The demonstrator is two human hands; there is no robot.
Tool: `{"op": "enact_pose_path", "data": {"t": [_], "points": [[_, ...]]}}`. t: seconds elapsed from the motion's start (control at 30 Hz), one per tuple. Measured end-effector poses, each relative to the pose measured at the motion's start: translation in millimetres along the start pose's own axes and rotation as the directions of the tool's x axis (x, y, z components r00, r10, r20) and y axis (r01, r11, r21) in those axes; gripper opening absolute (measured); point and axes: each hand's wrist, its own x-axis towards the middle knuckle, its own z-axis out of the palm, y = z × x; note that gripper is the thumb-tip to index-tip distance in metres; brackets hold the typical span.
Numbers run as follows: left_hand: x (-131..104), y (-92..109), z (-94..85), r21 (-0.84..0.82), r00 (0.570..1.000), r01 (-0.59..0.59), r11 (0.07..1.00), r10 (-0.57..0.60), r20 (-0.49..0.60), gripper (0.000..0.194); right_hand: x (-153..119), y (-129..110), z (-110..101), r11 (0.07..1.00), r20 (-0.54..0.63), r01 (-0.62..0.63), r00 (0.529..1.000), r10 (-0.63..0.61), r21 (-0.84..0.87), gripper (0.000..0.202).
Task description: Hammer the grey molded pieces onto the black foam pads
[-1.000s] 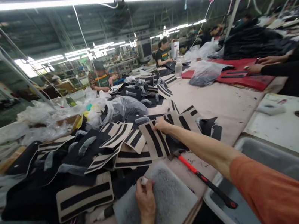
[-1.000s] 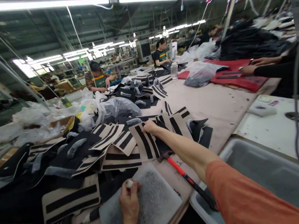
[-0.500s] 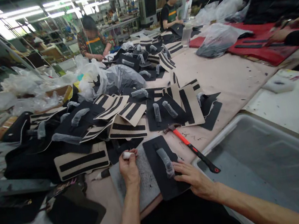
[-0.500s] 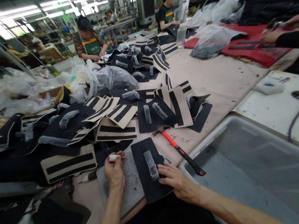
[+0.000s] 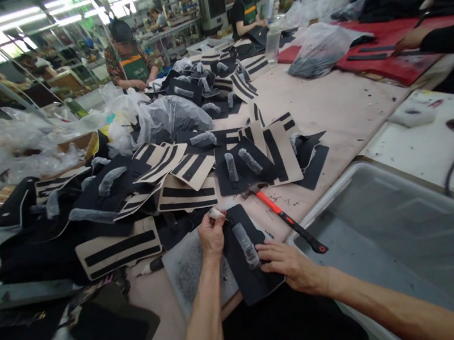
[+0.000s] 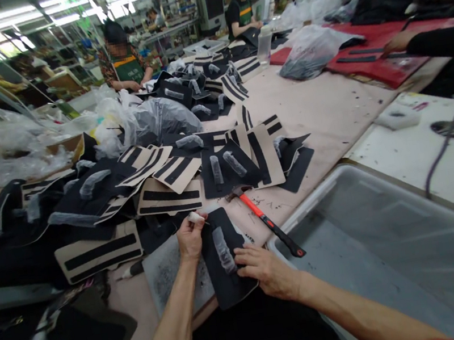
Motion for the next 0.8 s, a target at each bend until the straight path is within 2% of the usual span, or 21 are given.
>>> {"op": "enact_pose_path", "data": {"t": [0.13,0.3,0.37,0.43,0.5,0.57,0.63,0.7,0.8], "points": [[-2,-5,0.1,0.118,0.998,-0.054,0.992,0.051,0.032,0.033,3,-4,-7,1.0,0.054,-0.027,0.998,0.026,0.012,0.06],[-5,-4,2.0,0.234,0.994,-0.108,0.966,0.1,0.047,0.027,5,-11,-26,0.996,0.104,-0.09,0.991,0.088,0.01,0.063],[-5,-3,2.1,0.251,0.994,-0.111,0.961,0.105,0.038,0.026,3,-10,-34,0.991,0.063,-0.13,0.99,0.128,0.017,0.059],[-4,-2,2.1,0.239,0.995,-0.104,0.965,0.1,0.029,0.026,0,-4,-41,0.984,-0.045,-0.175,0.983,0.177,0.032,0.052],[-3,-1,2.3,0.228,0.995,-0.097,0.969,0.092,0.031,0.026,-3,6,-46,0.968,-0.193,-0.249,0.949,0.25,0.027,0.045],[-4,-1,2.6,0.23,0.995,-0.101,0.968,0.095,0.039,0.025,-5,18,-49,0.935,-0.32,-0.355,0.886,0.337,0.002,0.038],[-5,0,2.9,0.253,0.993,-0.116,0.961,0.108,0.044,0.025,-6,30,-51,0.88,-0.382,-0.474,0.819,0.428,-0.031,0.033],[-6,1,3.2,0.284,0.992,-0.129,0.95,0.121,0.044,0.024,-7,41,-52,0.815,-0.37,-0.577,0.769,0.521,-0.055,0.032],[-6,2,3.4,0.32,0.991,-0.135,0.938,0.128,0.041,0.023,-7,51,-50,0.729,-0.281,-0.68,0.716,0.639,-0.076,0.035]]}}
